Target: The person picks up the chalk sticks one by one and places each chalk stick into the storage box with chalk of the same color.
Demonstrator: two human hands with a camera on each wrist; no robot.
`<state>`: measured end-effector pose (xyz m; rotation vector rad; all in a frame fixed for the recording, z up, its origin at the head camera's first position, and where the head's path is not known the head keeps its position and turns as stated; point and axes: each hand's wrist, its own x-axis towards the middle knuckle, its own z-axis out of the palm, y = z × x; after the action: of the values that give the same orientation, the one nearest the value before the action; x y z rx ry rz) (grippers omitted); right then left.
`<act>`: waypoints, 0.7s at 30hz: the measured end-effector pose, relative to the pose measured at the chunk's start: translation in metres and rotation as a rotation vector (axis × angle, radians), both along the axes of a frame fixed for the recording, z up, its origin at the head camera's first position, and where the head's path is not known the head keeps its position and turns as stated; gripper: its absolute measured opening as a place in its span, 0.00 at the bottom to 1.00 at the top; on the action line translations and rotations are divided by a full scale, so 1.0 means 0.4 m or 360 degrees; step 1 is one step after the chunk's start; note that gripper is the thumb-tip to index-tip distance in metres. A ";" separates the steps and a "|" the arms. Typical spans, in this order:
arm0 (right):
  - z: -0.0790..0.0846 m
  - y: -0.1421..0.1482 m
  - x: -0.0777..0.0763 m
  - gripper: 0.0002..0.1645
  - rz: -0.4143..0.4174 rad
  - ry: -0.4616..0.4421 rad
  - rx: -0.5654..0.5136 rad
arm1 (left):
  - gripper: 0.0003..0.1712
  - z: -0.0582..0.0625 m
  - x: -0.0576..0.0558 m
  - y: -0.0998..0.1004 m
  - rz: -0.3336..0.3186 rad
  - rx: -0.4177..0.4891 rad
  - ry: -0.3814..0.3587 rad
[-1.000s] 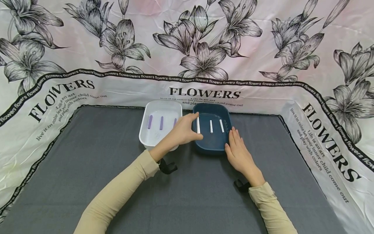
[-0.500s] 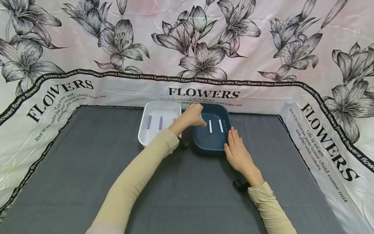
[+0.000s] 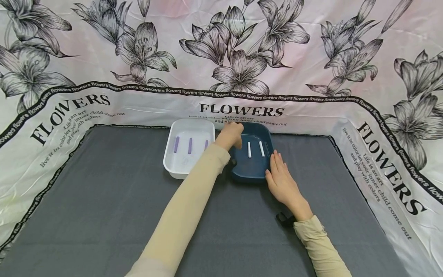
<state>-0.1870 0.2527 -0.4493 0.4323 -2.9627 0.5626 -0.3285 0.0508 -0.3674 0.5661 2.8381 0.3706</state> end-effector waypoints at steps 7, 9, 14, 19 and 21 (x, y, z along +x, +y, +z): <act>0.002 -0.004 0.000 0.37 0.0010 0.0009 -0.0007 | 0.36 -0.013 -0.002 0.022 0.0013 -0.0078 0.0045; 0.002 -0.003 0.001 0.37 0.0009 0.0013 -0.0005 | 0.34 -0.013 0.003 0.025 -0.0017 -0.0092 0.0084; 0.002 -0.001 0.001 0.37 0.0006 0.0017 -0.0008 | 0.35 -0.020 0.005 0.031 -0.0052 -0.0101 0.0058; -0.002 -0.001 0.001 0.37 0.0005 0.0020 -0.0012 | 0.36 -0.046 0.004 0.033 -0.0025 -0.0104 -0.0002; -0.003 0.000 0.002 0.37 0.0002 0.0019 -0.0010 | 0.36 -0.057 0.002 0.035 -0.0025 -0.0109 -0.0010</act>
<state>-0.1863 0.2528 -0.4504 0.4353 -2.9489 0.5670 -0.3277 0.0648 -0.3901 0.5726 2.8266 0.2710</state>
